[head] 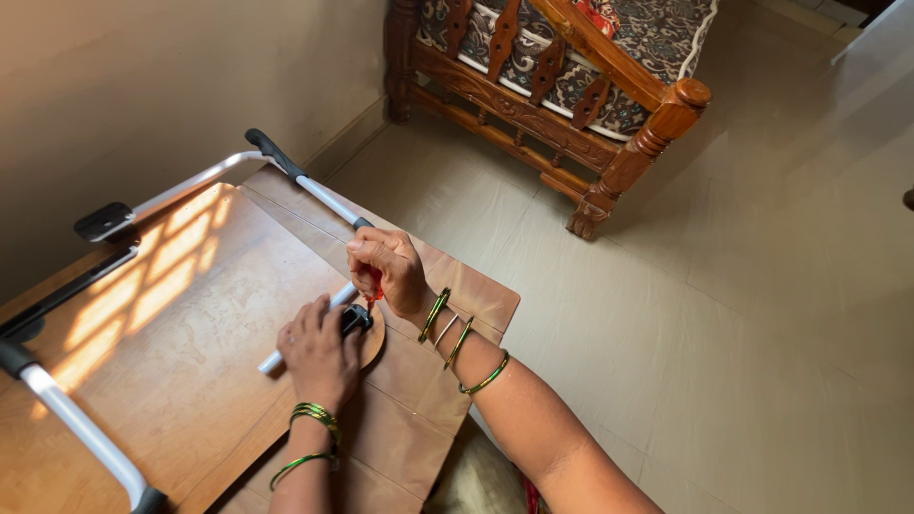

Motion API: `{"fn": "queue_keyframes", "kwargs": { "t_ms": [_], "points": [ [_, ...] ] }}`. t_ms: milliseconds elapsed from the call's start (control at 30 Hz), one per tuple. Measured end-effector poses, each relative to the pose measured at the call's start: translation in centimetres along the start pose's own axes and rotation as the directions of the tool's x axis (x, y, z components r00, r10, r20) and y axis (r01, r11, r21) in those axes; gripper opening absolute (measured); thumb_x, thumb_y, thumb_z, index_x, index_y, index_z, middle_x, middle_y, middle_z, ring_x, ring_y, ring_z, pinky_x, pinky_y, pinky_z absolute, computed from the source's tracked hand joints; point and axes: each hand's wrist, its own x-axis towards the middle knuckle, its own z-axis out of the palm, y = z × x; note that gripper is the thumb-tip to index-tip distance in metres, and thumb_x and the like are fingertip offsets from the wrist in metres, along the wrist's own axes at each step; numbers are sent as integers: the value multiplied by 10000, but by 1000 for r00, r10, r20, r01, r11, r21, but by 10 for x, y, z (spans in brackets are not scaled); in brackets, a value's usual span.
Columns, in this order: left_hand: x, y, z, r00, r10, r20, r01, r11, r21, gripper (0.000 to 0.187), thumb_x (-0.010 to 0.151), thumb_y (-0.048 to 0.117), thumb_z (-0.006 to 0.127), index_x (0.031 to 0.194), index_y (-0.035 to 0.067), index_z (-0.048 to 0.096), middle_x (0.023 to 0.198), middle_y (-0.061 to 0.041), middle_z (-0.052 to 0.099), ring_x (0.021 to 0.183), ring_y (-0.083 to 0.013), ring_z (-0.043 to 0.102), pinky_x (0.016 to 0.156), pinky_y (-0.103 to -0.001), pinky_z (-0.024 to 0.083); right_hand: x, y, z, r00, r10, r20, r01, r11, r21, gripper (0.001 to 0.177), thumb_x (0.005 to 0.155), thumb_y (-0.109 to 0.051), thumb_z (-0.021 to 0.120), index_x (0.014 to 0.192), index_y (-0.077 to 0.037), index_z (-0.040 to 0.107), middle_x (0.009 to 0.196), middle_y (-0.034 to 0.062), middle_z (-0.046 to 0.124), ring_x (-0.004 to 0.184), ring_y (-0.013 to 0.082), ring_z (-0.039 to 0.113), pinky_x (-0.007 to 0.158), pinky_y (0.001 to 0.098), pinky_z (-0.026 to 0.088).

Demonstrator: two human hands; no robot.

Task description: The person uses a red screwdriver to tighten screws on a wooden tabletop with attached metal frame legs. They work on multiple joints, securing the legs to the tabletop and adjusting the frame components.

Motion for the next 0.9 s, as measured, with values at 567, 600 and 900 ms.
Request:
{"fn": "queue_keyframes", "kwargs": {
  "t_ms": [567,600,900],
  "points": [
    [7,22,8,997,-56,51,55,998,24,460,841,294,713,1284,184,655,1429,-110,534,1402,-335,399,1160,-506,236,-5,-57,25,987,-163,-11,-19,-50,-999,458,965,-486,649,739,-91,592,627,117,641,598,302,667,555,407,537],
    [8,23,7,996,-64,55,63,998,23,506,829,311,724,1302,155,639,1424,-117,533,1400,-338,397,1158,-505,236,-6,-60,28,994,-104,-41,-46,-40,-998,421,966,-472,647,781,-97,604,654,121,659,639,312,694,578,416,555],
    [9,20,8,995,-82,61,81,997,6,462,807,324,759,1223,155,649,1427,-104,536,1407,-333,404,1163,-501,247,6,-59,24,970,30,242,244,-121,-962,214,984,-302,627,893,-109,610,762,109,668,764,348,685,677,467,560]
  ]
}}
